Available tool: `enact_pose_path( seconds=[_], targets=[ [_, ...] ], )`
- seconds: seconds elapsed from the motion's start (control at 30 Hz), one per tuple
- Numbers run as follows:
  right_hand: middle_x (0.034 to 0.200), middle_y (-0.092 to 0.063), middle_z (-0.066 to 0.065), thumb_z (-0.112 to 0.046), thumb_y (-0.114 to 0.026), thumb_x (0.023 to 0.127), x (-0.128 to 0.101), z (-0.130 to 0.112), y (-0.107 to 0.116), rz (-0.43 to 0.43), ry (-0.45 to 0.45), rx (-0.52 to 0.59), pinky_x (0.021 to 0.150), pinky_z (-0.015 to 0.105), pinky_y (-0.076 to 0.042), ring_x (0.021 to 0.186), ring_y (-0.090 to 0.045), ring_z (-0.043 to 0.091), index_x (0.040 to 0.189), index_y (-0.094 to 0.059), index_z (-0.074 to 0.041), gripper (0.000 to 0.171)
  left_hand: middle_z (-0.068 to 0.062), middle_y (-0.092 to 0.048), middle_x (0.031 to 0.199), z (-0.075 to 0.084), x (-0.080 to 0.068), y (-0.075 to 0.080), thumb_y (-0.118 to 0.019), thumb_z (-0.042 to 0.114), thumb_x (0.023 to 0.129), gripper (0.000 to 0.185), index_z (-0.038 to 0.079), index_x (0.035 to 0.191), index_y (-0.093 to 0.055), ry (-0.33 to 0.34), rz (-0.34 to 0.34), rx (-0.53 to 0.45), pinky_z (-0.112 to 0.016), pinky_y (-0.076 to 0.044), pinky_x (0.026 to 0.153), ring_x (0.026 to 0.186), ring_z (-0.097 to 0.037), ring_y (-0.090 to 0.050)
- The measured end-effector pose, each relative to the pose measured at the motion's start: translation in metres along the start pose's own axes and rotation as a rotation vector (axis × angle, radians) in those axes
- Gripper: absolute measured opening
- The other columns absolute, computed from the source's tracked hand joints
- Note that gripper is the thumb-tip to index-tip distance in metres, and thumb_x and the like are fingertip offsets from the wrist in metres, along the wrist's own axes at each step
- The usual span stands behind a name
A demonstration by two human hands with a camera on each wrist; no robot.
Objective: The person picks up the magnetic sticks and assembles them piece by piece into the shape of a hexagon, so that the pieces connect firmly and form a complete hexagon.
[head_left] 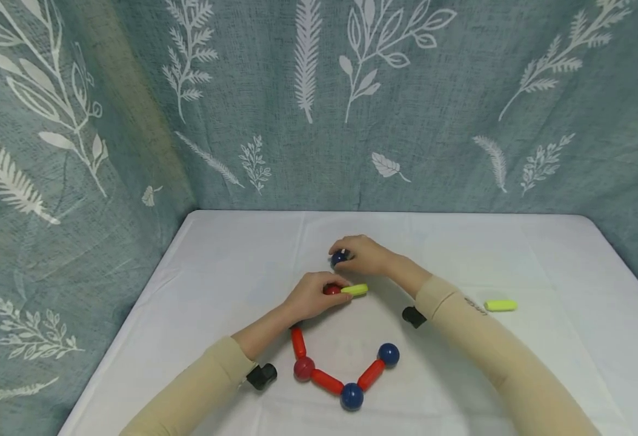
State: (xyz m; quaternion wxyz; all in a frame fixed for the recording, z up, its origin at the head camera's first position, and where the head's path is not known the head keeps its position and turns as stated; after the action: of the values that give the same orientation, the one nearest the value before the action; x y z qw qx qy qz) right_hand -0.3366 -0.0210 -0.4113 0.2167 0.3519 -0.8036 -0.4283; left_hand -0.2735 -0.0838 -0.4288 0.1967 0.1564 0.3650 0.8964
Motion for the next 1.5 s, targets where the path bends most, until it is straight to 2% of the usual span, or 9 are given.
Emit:
enact_pose_path(
  seconds=[0.2,0.37,0.67,0.8,0.9,1.13,1.37,1.5],
  targets=[
    [0.109,-0.062,0.006,-0.019,-0.070,0.081,-0.048,0.030,0.007,0.030,-0.129,0.159,0.081,0.027,-0.049,0.097,-0.060,0.019,0.114,-0.062,-0.007,0.036,0.005,-0.065,0.090,-0.002,0.002,0.000,-0.071,0.024,0.081,0.019,0.014,0.097,-0.070,0.027,-0.008,-0.005,-0.024,-0.043,0.068,0.076,-0.009,-0.051],
    [0.111,-0.061,0.005,-0.020,-0.071,0.080,-0.081,0.040,0.007,0.061,-0.193,0.255,0.083,0.027,-0.048,0.102,-0.058,0.021,0.115,-0.061,-0.009,0.038,0.005,-0.065,0.090,-0.003,0.006,0.000,-0.071,0.024,0.081,0.020,0.013,0.097,-0.070,0.050,0.004,0.011,-0.024,-0.043,0.069,0.076,-0.009,-0.051],
    [0.113,-0.061,0.006,-0.020,-0.070,0.082,-0.097,0.039,0.004,0.111,-0.196,0.333,0.083,0.029,-0.048,0.103,-0.058,0.020,0.119,-0.059,-0.008,0.041,0.003,-0.066,0.092,0.001,0.017,-0.005,-0.071,0.025,0.080,0.021,0.013,0.097,-0.070,0.047,0.007,0.038,-0.024,-0.044,0.071,0.079,-0.009,-0.053],
    [0.115,-0.060,0.007,-0.016,-0.070,0.082,-0.100,0.042,0.005,0.127,-0.206,0.335,0.083,0.028,-0.048,0.104,-0.057,0.022,0.120,-0.058,-0.007,0.041,0.005,-0.064,0.090,0.005,0.022,-0.010,-0.070,0.026,0.081,0.023,0.014,0.100,-0.068,0.052,-0.030,0.093,-0.023,-0.044,0.069,0.076,-0.008,-0.052],
    [0.115,-0.060,0.009,-0.013,-0.070,0.081,-0.103,0.042,0.006,0.133,-0.199,0.339,0.082,0.028,-0.048,0.104,-0.057,0.023,0.121,-0.057,-0.005,0.042,0.004,-0.064,0.090,0.013,0.029,-0.017,-0.069,0.028,0.082,0.029,0.013,0.106,-0.066,0.039,-0.090,0.158,-0.023,-0.044,0.068,0.076,-0.009,-0.054],
    [0.108,-0.061,0.009,-0.011,-0.068,0.082,-0.116,0.046,0.014,0.154,-0.211,0.309,0.081,0.032,-0.049,0.100,-0.058,0.024,0.121,-0.057,-0.004,0.041,-0.003,-0.063,0.102,0.028,0.047,-0.032,-0.067,0.032,0.083,0.046,0.012,0.123,-0.057,0.050,-0.231,0.265,-0.028,-0.045,0.074,0.089,-0.013,-0.057],
    [0.113,-0.061,0.007,-0.014,-0.067,0.084,-0.156,0.059,0.037,0.196,-0.246,0.236,0.084,0.033,-0.048,0.103,-0.056,0.023,0.114,-0.062,-0.006,0.032,-0.001,-0.061,0.102,0.039,0.052,-0.039,-0.063,0.030,0.087,0.046,0.017,0.130,-0.052,0.015,-0.278,0.278,-0.028,-0.044,0.076,0.090,-0.013,-0.055],
    [0.109,-0.063,0.006,-0.013,-0.068,0.083,-0.191,0.065,0.058,0.212,-0.241,0.109,0.082,0.036,-0.049,0.102,-0.056,0.026,0.110,-0.063,-0.006,0.028,-0.001,-0.061,0.101,0.042,0.054,-0.042,-0.062,0.028,0.088,0.043,0.018,0.129,-0.053,-0.016,-0.275,0.272,-0.028,-0.044,0.076,0.090,-0.012,-0.055]
  ],
)
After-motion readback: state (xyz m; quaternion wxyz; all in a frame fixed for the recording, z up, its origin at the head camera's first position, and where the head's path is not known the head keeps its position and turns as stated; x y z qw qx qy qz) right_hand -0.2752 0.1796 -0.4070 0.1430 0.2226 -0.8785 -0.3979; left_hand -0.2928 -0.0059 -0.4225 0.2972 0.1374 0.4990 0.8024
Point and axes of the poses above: each hand's wrist, its own x-axis towards the middle knuckle, its own y-axis out of the back of the hand, z = x × y, the point moved 9 cm from there along x, towards the middle knuckle
